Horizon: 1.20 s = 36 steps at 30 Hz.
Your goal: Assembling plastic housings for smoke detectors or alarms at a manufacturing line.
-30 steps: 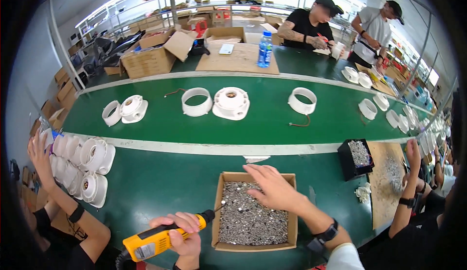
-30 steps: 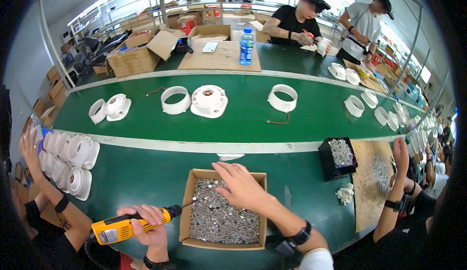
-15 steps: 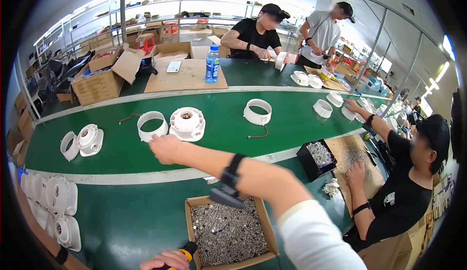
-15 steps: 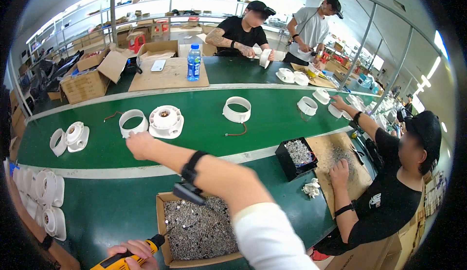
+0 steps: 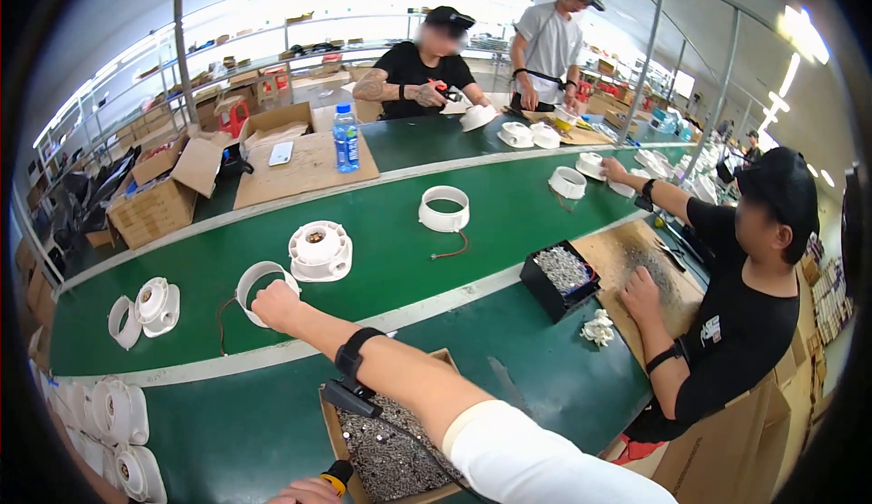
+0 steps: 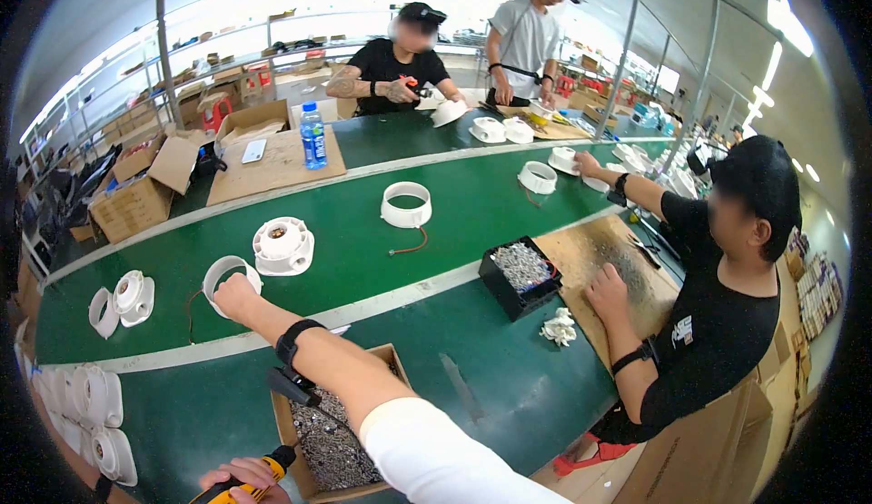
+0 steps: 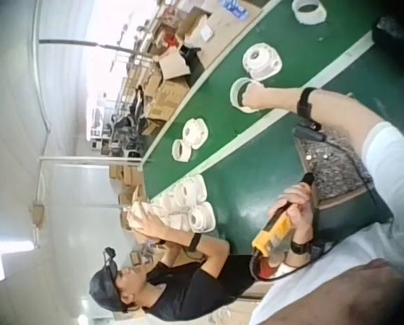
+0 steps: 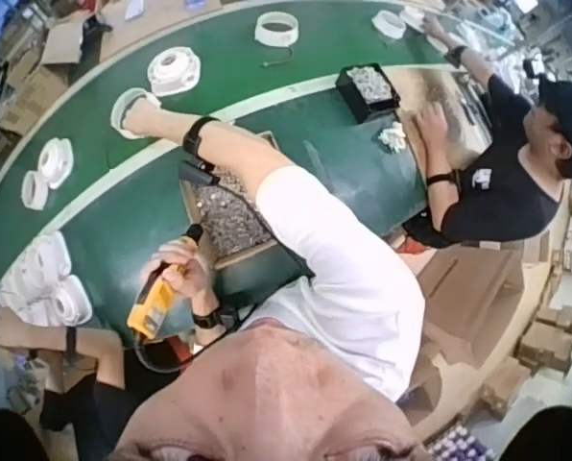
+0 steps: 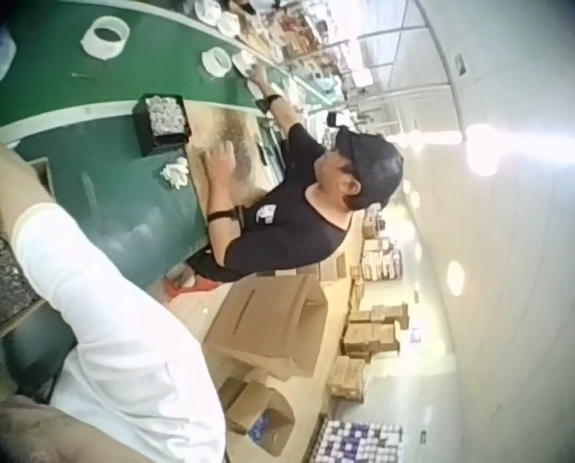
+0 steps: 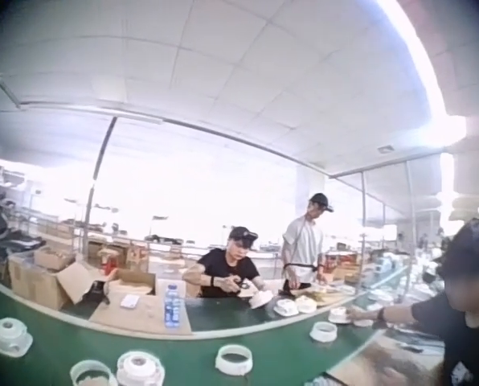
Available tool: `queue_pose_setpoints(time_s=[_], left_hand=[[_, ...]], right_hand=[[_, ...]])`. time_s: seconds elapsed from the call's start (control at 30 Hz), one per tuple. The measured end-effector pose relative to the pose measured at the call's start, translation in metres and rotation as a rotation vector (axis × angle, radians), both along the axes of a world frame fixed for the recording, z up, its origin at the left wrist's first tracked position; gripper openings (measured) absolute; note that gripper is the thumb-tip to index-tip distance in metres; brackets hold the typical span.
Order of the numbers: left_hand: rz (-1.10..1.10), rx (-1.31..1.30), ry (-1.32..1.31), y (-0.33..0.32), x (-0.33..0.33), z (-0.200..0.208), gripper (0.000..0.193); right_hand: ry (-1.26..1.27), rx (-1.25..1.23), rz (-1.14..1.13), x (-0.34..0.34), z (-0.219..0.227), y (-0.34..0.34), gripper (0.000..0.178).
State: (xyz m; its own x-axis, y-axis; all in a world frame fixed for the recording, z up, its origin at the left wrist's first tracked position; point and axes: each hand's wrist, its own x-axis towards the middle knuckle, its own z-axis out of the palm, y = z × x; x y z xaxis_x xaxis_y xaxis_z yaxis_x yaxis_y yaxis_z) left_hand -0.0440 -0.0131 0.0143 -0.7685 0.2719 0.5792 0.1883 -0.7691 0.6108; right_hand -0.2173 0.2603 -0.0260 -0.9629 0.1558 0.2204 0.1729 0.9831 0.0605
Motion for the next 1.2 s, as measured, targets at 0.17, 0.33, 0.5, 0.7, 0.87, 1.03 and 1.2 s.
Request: queue_pose_setpoints(time_s=[0.17,0.33,0.5,0.7,0.87,1.03,1.2], left_hand=[[0.017,-0.037,0.055,-0.002,-0.001,0.011,0.027],[0.162,-0.013,0.158,-0.012,-0.007,0.035,0.035],[0.104,-0.013,0.247,-0.035,-0.019,0.077,0.036],[-0.136,-0.036,0.424,-0.021,-0.013,0.111,0.035],[-0.277,-0.279,0.303,-0.013,-0.004,0.11,0.042],[-0.391,-0.381,0.176,0.009,0.01,0.114,0.053],[-0.229,-0.278,0.213,0.013,0.006,0.107,0.066]], right_hand=[[0.235,-0.104,0.124,0.079,0.046,0.001,0.01],[0.181,-0.467,0.254,0.219,0.095,-0.012,0.023],[0.03,-0.545,0.224,0.299,0.086,-0.051,0.038],[-0.024,-0.332,0.254,0.327,0.046,-0.084,0.027],[0.038,-0.048,0.214,0.333,0.052,-0.099,0.017],[-0.03,-0.169,0.323,0.327,0.021,-0.104,0.011],[0.083,-0.241,0.341,0.316,0.028,-0.106,0.01]])
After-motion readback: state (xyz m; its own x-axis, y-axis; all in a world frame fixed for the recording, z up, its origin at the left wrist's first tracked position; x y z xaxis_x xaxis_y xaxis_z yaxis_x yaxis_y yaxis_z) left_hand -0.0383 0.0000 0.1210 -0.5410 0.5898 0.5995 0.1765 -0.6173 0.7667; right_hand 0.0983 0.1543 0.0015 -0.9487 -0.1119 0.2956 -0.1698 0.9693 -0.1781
